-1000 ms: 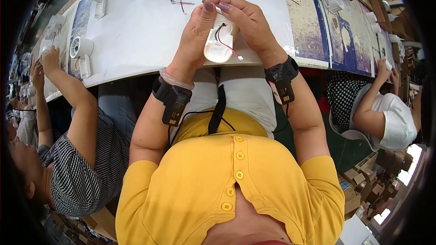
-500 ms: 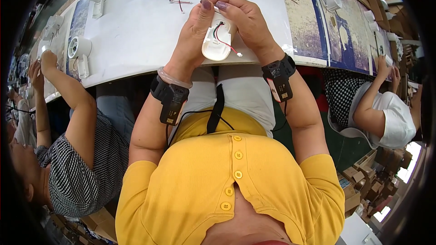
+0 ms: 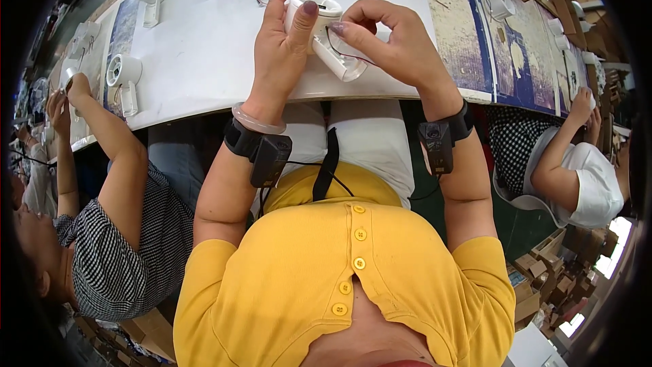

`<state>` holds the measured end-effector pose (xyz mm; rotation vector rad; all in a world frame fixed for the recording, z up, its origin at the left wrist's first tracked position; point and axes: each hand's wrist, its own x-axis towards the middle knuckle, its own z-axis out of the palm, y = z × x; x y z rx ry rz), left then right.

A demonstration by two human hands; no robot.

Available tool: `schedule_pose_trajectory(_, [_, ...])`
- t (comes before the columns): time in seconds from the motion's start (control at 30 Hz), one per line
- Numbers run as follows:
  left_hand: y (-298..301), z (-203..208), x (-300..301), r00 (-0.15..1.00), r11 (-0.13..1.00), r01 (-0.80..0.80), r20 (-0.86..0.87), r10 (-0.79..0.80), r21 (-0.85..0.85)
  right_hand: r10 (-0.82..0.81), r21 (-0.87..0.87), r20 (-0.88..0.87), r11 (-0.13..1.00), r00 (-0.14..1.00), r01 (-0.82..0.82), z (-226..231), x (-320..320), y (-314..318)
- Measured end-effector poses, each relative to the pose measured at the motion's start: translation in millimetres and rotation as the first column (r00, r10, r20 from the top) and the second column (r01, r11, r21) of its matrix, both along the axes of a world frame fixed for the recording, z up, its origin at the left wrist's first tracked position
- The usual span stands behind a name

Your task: The person assembles a fan housing by threading wires through a side opening and pressing the fan component into a plastic cylinder. They then snap a small white cover over the wires and set the completed unit aside on the table.

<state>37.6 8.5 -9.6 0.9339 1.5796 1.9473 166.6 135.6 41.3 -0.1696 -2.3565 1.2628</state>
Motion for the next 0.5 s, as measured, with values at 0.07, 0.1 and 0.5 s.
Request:
schedule_pose_trajectory(0.07, [-1,2,1,0.998,0.999,-0.036,-0.052,0.035,-0.029,-0.057,0.014,0.127,0.998,0.990,0.055,0,-2,-6])
schedule_pose_trajectory(0.1, [0,2,2,0.994,0.998,-0.059,-0.092,0.056,-0.036,-0.087,0.024,0.189,0.996,0.978,0.084,1,-2,-8])
schedule_pose_trajectory(0.5, [2,2,-5,0.987,0.998,0.048,0.155,-0.041,-0.044,0.000,-0.209,0.218,0.977,0.976,0.047,2,-6,-5])
